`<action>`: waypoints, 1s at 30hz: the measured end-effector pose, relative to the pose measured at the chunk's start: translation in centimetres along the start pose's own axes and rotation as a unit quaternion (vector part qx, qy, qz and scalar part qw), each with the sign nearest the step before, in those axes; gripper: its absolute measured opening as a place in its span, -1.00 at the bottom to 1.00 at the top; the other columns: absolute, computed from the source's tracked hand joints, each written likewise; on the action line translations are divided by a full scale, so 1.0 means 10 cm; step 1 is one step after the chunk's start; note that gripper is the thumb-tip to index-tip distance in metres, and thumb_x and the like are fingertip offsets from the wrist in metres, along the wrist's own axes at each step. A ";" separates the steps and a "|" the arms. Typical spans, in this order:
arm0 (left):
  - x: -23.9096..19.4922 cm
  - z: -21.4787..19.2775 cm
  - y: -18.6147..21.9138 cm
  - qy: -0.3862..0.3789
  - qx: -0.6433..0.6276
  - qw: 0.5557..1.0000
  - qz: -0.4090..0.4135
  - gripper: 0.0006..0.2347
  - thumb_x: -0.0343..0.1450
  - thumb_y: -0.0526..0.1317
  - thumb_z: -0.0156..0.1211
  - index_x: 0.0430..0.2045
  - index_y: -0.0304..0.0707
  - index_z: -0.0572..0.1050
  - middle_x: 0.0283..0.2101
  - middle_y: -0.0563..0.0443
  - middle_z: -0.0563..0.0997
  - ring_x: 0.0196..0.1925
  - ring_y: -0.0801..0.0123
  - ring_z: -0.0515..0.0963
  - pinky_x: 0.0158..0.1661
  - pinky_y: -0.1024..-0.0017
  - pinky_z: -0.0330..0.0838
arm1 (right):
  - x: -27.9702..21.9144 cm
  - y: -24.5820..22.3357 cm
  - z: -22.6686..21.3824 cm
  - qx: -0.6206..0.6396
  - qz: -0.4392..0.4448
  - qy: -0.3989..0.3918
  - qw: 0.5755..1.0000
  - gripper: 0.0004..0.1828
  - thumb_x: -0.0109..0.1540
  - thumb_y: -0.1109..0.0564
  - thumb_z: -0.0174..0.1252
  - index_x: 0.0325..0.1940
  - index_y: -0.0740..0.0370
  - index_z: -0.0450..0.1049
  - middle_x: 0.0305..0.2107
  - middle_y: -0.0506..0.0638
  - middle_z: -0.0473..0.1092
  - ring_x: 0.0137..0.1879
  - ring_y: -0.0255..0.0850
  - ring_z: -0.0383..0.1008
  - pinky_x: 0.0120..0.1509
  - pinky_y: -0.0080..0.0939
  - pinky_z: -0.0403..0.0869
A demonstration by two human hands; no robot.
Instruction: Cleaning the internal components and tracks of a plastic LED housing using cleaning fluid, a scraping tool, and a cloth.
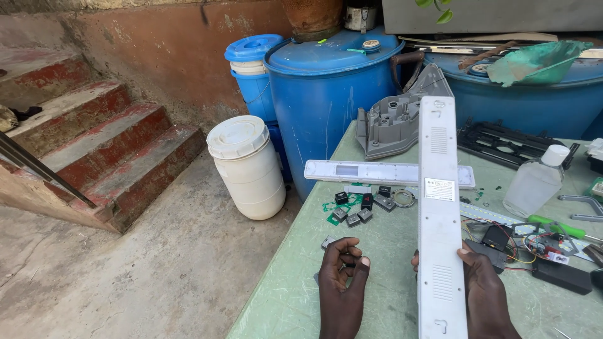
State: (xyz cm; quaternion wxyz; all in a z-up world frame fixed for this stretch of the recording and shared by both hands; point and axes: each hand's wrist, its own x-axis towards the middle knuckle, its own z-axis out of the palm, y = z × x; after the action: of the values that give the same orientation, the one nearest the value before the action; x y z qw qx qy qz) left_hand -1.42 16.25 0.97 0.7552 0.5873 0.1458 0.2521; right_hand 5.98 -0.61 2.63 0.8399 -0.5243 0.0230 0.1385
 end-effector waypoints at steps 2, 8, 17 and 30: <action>0.04 0.05 0.02 -0.013 -0.009 1.000 -0.014 -0.77 0.34 -0.30 0.23 -0.13 -0.15 0.55 -0.25 0.11 0.54 -0.23 0.49 0.51 -0.14 0.51 0.45 | 0.14 0.10 -0.16 0.009 0.016 -0.012 1.000 -0.42 0.30 -0.03 -0.31 0.30 0.28 0.28 -0.23 0.55 0.39 -0.24 0.26 0.34 -0.26 0.13 0.25; 0.58 0.27 0.15 -0.093 -0.048 0.989 -0.104 -0.61 0.31 -0.18 0.24 0.05 -0.16 0.50 -0.08 0.08 0.54 -0.13 0.43 0.54 -0.13 0.44 0.54 | 0.22 0.23 -0.22 -0.014 0.123 -0.005 0.992 -0.39 0.23 -0.04 -0.22 0.31 0.22 0.32 -0.26 0.62 0.44 -0.32 0.31 0.37 -0.35 0.18 0.28; 1.04 0.48 -0.22 -0.113 -0.240 0.951 -0.161 -0.71 0.32 -0.25 0.28 -0.07 -0.20 0.51 -0.19 0.04 0.62 -0.24 0.37 0.53 -0.31 0.34 0.41 | 0.24 0.06 -0.01 -0.158 0.112 0.008 0.981 -0.35 0.22 0.15 -0.08 0.45 0.02 0.29 -0.35 0.77 0.52 -0.29 0.43 0.50 -0.25 0.12 0.33; 1.34 0.53 0.12 0.018 -0.342 0.925 -0.164 -0.60 0.29 -0.37 0.26 0.05 -0.37 0.49 0.00 -0.22 0.62 -0.07 0.05 0.60 -0.14 0.08 0.61 | 0.87 -0.83 0.56 -0.875 -0.038 -0.030 0.482 0.01 0.08 -0.19 0.30 0.46 -0.35 -0.18 0.35 -0.37 -0.07 0.16 -0.24 0.47 -0.03 -0.13 0.64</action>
State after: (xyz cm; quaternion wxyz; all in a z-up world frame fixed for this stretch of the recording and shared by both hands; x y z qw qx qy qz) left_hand 12.17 19.56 4.57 0.9384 0.2562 0.1585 0.1694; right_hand 15.81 2.79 10.80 -0.0477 -0.9842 -0.1553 0.0704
